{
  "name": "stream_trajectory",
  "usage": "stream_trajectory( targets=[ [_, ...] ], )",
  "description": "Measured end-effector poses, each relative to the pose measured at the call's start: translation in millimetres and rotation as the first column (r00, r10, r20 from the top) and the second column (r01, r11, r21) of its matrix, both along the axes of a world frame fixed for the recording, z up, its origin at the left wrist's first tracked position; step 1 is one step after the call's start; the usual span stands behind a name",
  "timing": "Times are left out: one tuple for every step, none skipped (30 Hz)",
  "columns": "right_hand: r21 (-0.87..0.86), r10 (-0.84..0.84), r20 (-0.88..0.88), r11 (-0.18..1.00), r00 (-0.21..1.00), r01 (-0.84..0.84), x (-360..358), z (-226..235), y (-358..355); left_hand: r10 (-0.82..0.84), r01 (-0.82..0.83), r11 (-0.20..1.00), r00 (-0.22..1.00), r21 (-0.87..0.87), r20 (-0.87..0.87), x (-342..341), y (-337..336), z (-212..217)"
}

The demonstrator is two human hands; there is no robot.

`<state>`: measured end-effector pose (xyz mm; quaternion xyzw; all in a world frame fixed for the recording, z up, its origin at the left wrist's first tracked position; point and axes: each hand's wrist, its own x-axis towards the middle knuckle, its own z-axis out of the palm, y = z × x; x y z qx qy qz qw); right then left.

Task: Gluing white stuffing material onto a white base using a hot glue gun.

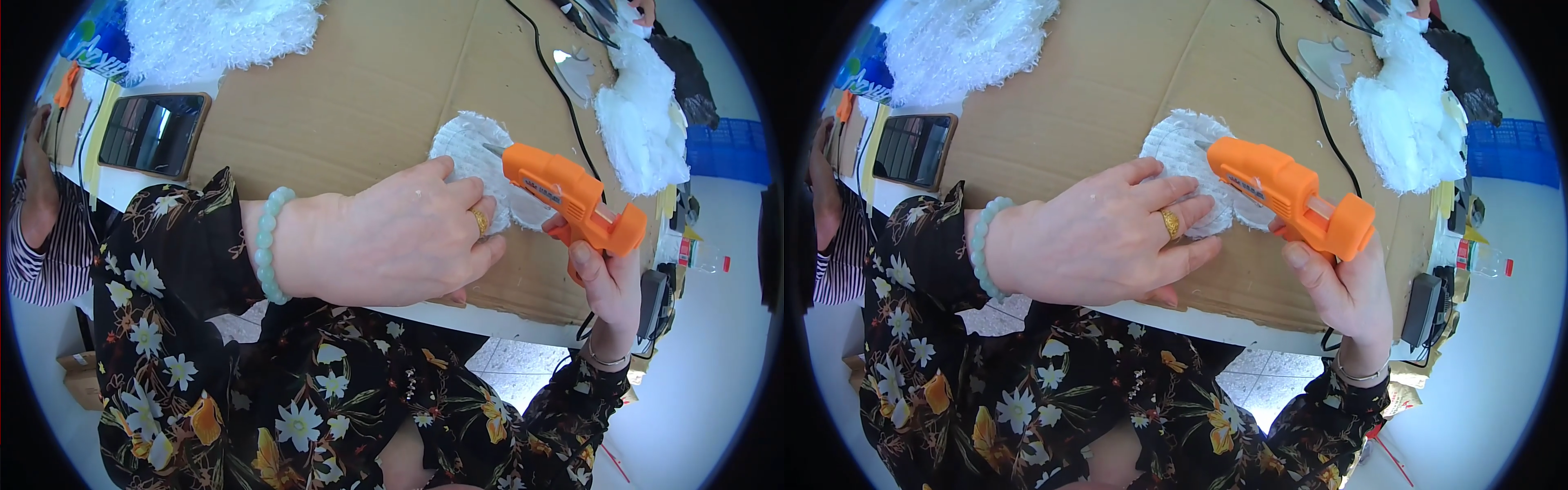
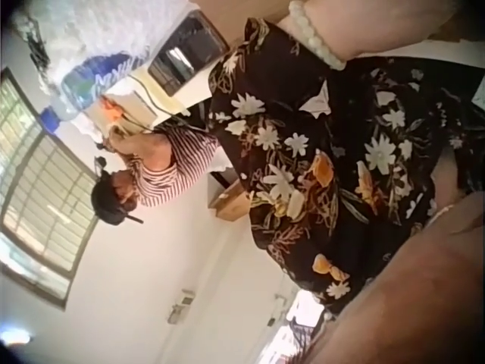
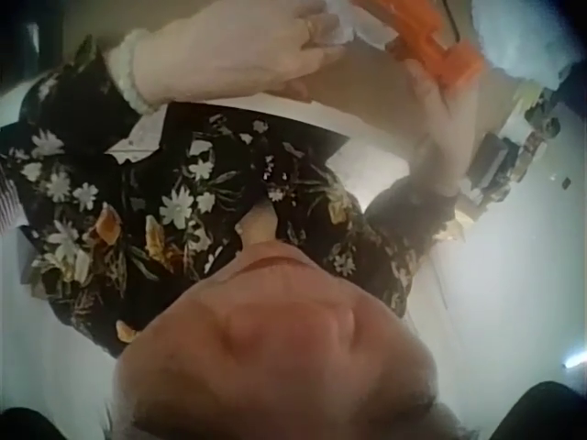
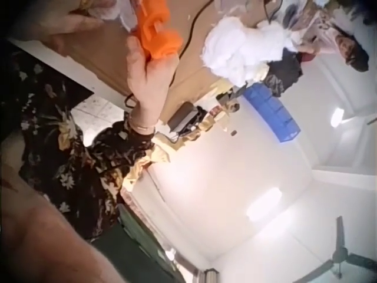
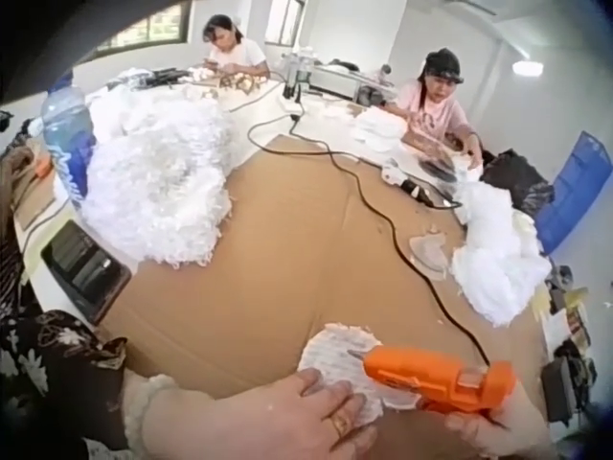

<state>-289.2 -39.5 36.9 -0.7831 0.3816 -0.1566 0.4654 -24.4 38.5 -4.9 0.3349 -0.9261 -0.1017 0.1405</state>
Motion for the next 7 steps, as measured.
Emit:
stream_trajectory(
  targets=[
    [-0.026, 0.016, -0.046, 1.0, 0.999, -0.017, 1.6, 2.0, -0.2, -0.001, 0.001, 1.0, 1.0, -0.005, 0.007, 0.4, 0.7, 0.0],
    [-0.021, 0.037, -0.083, 0.999, 0.996, -0.039, 2.1, 6.1, -5.3, 0.003, -0.003, 1.0, 1.0, -0.001, 0.013, -0.5, -0.8, 1.4],
    [-0.004, 0.052, -0.119, 0.999, 0.991, -0.053, 3.9, 8.1, -6.5, 0.002, -0.002, 1.0, 1.0, -0.006, 0.021, 0.0, -0.8, 1.7],
    [-0.038, 0.045, -0.098, 0.998, 0.994, -0.049, 6.6, 6.9, -6.2, 0.002, -0.002, 1.0, 1.0, -0.002, 0.02, 0.2, -0.6, 1.8],
    [-0.05, 0.038, -0.077, 0.998, 0.996, -0.041, 9.8, 4.1, -5.7, 0.001, -0.001, 1.0, 1.0, 0.004, 0.02, 0.2, -1.0, 1.9],
    [-0.046, 0.029, -0.053, 0.998, 0.998, -0.031, 12.0, 3.1, -4.9, 0.001, -0.001, 1.0, 1.0, 0.009, 0.02, 0.1, -1.1, 2.1],
    [-0.008, 0.008, -0.123, 1.0, 0.992, -0.009, 12.4, 7.0, -4.6, -0.005, 0.004, 1.0, 0.999, 0.024, 0.045, 0.3, -1.3, 2.0]
  ],
)
